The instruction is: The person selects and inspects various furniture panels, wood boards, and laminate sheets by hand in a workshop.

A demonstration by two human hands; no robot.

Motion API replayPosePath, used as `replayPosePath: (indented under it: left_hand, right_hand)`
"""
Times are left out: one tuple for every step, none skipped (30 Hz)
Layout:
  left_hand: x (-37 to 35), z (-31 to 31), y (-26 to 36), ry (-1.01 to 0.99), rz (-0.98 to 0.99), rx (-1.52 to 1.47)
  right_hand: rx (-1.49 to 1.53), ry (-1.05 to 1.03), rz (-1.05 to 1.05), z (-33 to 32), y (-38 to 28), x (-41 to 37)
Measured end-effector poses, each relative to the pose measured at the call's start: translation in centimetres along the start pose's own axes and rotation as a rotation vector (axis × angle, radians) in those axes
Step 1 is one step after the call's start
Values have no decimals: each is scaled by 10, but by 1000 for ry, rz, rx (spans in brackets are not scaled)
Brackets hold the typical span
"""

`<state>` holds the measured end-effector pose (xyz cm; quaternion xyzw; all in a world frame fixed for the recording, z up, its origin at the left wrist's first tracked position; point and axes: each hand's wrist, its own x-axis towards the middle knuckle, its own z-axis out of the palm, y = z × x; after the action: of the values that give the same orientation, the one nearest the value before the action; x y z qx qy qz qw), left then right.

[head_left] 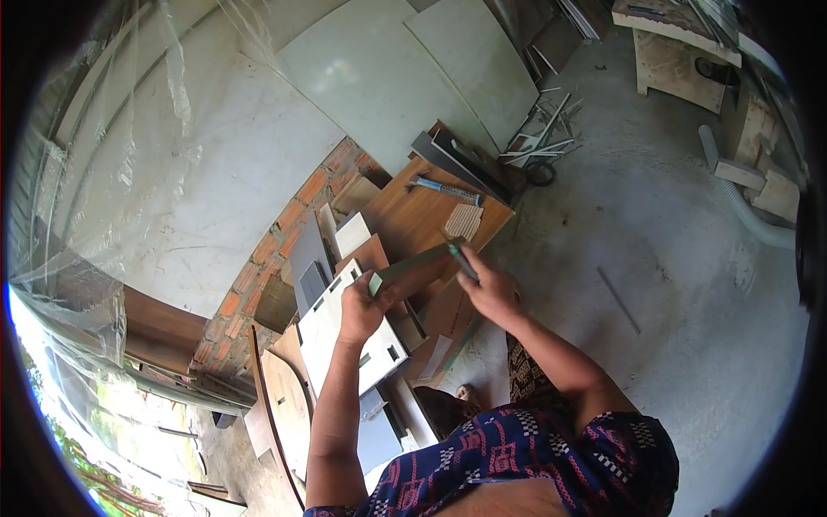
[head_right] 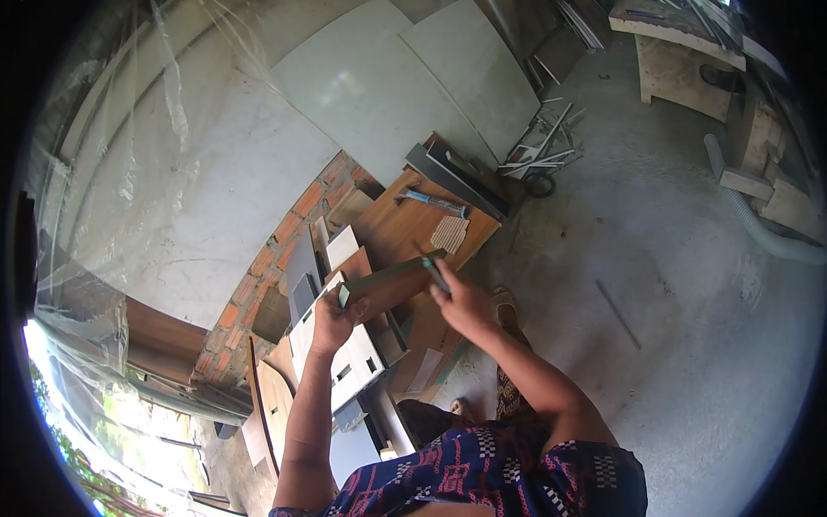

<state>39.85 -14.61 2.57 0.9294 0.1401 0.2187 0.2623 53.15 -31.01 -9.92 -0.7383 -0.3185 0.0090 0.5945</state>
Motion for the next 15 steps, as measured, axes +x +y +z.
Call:
replayPosePath:
  left_hand:
    - [1, 0, 2, 7, 21, 18]
    - [1, 0, 3, -1, 7, 8]
    - [2, 1, 4, -10, -4, -4]
    - [3, 2, 5, -19, -14, -17]
    - [3, 3, 2, -23, -16, -40]
    - [3, 5, -4, -28, -19, -63]
    - [4, 7, -7, -34, -22, -86]
    - [4, 7, -6, -38, -31, -90]
    - [4, 6, -4, -42, -41, -94]
    - [4, 6, -2, -46, -52, -99]
    - [4, 5, 2, -38, -35, -66]
    - [3, 4, 7, -31, -20, -33]
    - [3, 3, 9, -23, -5, 1]
    - [3, 4, 7, -28, -25, -5]
    - [2, 4, 3, -33, -46, -11]
  right_hand:
    - [43, -35, -37, -8, -29, -6]
    - [84, -68, -75, -12, -52, -10]
    - [108, -39, -172, -14, -69, -13]
    - [130, -8, -268, -14, -83, -16]
    - [151, 24, -364, -14, -90, -18]
    - [114, -3, -374, -12, -90, -20]
    - [77, -30, -382, -10, -89, -21]
    - [40, -56, -390, -7, -88, -22]
    - [48, -28, -390, -6, -85, -22]
    - [56, -1, -390, -4, -81, -21]
    - [63, 26, -391, -1, -75, -20]
    - [34, 22, -350, 1, -68, -19]
    - [6, 18, -309, 2, -59, -18]
    - [-23, 15, -269, 3, -48, -16]
    - [-44, 47, -278, 7, -36, -14]
